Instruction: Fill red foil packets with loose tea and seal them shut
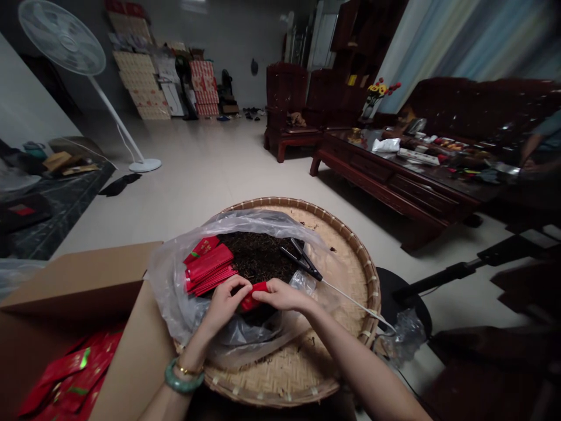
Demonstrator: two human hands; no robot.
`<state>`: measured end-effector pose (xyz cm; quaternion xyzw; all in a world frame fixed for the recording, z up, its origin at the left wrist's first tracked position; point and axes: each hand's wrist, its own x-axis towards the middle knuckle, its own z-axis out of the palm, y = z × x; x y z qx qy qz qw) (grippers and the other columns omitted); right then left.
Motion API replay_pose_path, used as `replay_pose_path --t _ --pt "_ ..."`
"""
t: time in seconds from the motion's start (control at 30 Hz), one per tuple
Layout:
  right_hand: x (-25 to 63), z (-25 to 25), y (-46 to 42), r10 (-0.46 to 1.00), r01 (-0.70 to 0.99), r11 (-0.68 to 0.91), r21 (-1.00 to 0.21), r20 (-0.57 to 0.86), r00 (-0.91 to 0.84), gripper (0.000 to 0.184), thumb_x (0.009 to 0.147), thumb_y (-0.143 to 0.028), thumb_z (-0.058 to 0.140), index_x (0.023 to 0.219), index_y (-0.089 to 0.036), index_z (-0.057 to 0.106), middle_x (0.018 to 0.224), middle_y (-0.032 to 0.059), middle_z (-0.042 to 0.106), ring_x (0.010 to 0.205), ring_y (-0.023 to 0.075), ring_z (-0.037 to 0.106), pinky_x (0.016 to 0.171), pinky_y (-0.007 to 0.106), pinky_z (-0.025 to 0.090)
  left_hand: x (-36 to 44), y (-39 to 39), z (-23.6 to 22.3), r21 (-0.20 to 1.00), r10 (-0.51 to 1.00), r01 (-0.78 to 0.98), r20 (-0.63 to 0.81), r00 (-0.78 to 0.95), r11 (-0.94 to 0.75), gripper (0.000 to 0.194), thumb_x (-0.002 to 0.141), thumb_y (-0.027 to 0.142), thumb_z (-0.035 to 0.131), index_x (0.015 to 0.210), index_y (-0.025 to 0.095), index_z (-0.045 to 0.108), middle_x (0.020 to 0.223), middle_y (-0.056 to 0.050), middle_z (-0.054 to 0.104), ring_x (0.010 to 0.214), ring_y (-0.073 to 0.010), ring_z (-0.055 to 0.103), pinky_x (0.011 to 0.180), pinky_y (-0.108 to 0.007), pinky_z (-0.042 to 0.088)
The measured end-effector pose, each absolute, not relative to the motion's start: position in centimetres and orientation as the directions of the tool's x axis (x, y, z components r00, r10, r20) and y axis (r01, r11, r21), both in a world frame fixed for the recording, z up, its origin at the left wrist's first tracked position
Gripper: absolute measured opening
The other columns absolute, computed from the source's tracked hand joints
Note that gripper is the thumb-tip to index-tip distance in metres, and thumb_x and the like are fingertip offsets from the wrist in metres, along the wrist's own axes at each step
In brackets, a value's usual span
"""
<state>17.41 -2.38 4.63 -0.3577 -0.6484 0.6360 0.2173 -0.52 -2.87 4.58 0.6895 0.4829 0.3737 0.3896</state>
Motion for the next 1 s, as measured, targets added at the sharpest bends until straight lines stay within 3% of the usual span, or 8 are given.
replay_pose_path --t 0.17,0.27,0.37,0.63,0.7,0.8,0.9,1.0 --pt "17.1 5.1 -2.3 0.779 -0.022 -0.172 -0.985 -0.122 -0.615 0.041 0.075 -0.052 0.060 0.085 -0.014 0.069 0.074 -0.0008 0.066 0.079 0.0157 0.057 0.086 0.032 0.041 -1.3 -3.0 4.1 0.843 0.972 0.496 0.234 0.014 -0.210 0.028 0.080 0.041 0.052 0.071 0.019 0.065 0.068 -0.001 0.064 0.066 -0.0164 0.058 0.065 -0.024 0.042" --pt "16.8 5.1 -2.5 0.769 -0.180 -0.288 -0.940 -0.115 -0.629 0.048 0.070 -0.055 0.064 0.092 -0.013 0.069 0.082 0.0035 0.069 0.086 0.0180 0.059 0.092 0.035 0.038 -1.7 -3.3 4.1 0.783 0.938 0.588 0.328 -0.113 -0.203 0.042 0.084 0.045 0.044 0.053 0.017 0.051 0.048 0.004 0.043 0.048 -0.0106 0.042 0.050 -0.021 0.033" --pt "16.5 4.4 -2.7 0.731 -0.210 -0.418 -0.884 -0.190 -0.655 0.054 0.065 -0.057 0.068 0.092 -0.011 0.069 0.081 0.0058 0.069 0.081 0.0181 0.060 0.089 0.035 0.039 -1.7 -3.6 4.2 0.716 0.890 0.640 0.444 -0.108 -0.279 0.046 0.086 0.044 0.042 0.048 0.018 0.039 0.046 0.006 0.031 0.044 -0.0081 0.033 0.047 -0.020 0.028" --pt "16.1 3.5 -2.6 0.739 -0.219 -0.453 -0.864 -0.226 -0.635 0.063 0.064 -0.070 0.060 0.086 -0.012 0.069 0.077 0.0057 0.067 0.068 0.0144 0.054 0.069 0.028 0.038 -2.8 -3.4 3.7 0.506 0.786 0.764 0.618 0.003 -0.401 0.047 0.090 0.039 0.040 0.048 0.018 0.038 0.044 0.006 0.032 0.041 -0.0083 0.033 0.046 -0.022 0.028" --pt "16.2 3.7 -2.5 0.757 -0.184 -0.426 -0.886 -0.237 -0.609 0.064 0.064 -0.071 0.058 0.084 -0.012 0.069 0.074 0.0039 0.066 0.067 0.0136 0.051 0.072 0.029 0.037 -3.1 -3.5 4.0 0.430 0.751 0.807 0.660 0.024 -0.404 0.040 0.090 0.039 0.042 0.056 0.018 0.047 0.051 0.003 0.045 0.050 -0.0117 0.043 0.054 -0.023 0.035" --pt "16.4 4.0 -2.4 0.791 -0.100 -0.378 -0.920 -0.265 -0.551 0.067 0.065 -0.074 0.053 0.082 -0.012 0.069 0.071 0.0018 0.064 0.068 0.0135 0.048 0.077 0.031 0.036 -2.8 -4.0 4.5 0.305 0.711 0.812 0.680 0.180 -0.497 0.030 0.083 0.042 0.054 0.094 0.015 0.060 0.089 -0.010 0.064 0.085 -0.0225 0.055 0.078 -0.034 0.043" --pt "16.6 4.0 -2.4 0.809 -0.067 -0.342 -0.937 -0.258 -0.527 0.066 0.068 -0.074 0.050 0.084 -0.013 0.069 0.075 0.0011 0.063 0.073 0.0146 0.048 0.082 0.032 0.034 -1.7 -4.7 4.5 0.229 0.728 0.760 0.543 0.419 -0.609 0.053 0.076 0.038 0.063 0.124 0.018 0.049 0.117 -0.013 0.059 0.101 -0.0279 0.051 0.088 -0.042 0.042" --pt "16.8 4.1 -2.6 0.800 -0.041 -0.308 -0.951 -0.235 -0.551 0.061 0.071 -0.071 0.049 0.081 -0.014 0.067 0.075 -0.0001 0.062 0.074 0.0143 0.048 0.082 0.032 0.035 -0.8 -5.1 3.8 0.298 0.765 0.728 0.446 0.466 -0.617 0.055 0.076 0.022 0.062 0.128 0.021 0.045 0.117 -0.011 0.059 0.099 -0.0272 0.051 0.085 -0.044 0.044"
